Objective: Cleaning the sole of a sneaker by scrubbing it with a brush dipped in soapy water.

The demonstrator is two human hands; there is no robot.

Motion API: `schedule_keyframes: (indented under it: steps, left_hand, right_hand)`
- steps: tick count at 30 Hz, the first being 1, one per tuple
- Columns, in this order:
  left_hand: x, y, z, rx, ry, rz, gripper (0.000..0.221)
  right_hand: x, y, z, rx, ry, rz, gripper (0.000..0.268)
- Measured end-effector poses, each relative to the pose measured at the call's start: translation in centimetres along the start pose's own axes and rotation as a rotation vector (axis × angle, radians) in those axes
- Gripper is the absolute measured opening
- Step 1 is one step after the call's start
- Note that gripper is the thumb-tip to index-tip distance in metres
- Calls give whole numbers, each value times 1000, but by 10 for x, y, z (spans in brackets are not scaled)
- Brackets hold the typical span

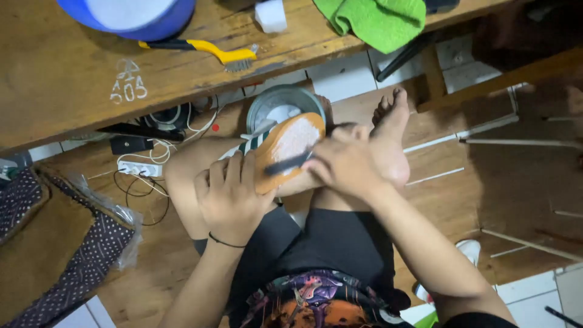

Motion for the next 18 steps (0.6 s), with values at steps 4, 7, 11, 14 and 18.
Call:
schedule_keyframes:
  steps: [4, 7, 11, 14, 18]
  left_hand:
    - [-2, 11, -6, 30, -12, 31, 36]
    - [1, 7, -10, 3, 5, 4, 35]
    - [-2, 15, -17, 23, -20, 4, 36]
    - [-1, 7, -9, -1, -18, 7, 38]
    - [-2, 11, -15, 6, -49, 3, 39]
  right_hand:
    - [64, 7, -10, 21, 324, -218, 41]
    - [6, 13, -11, -18, 154, -135, 44]
    - [37, 12, -12, 4, 318, -66, 40]
    - [1, 5, -12, -51, 294, -68, 42]
    - [61, 5, -22, 3, 503, -171, 42]
Point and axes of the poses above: each hand's wrist, its own z-axis towards the middle knuckle, its own y-axis out of the palm, x = y × z, the point moved 9 cm from there along z, towards the middle knuckle, and after that the axes turned 1 degree about -z, right-handed, at the moved point
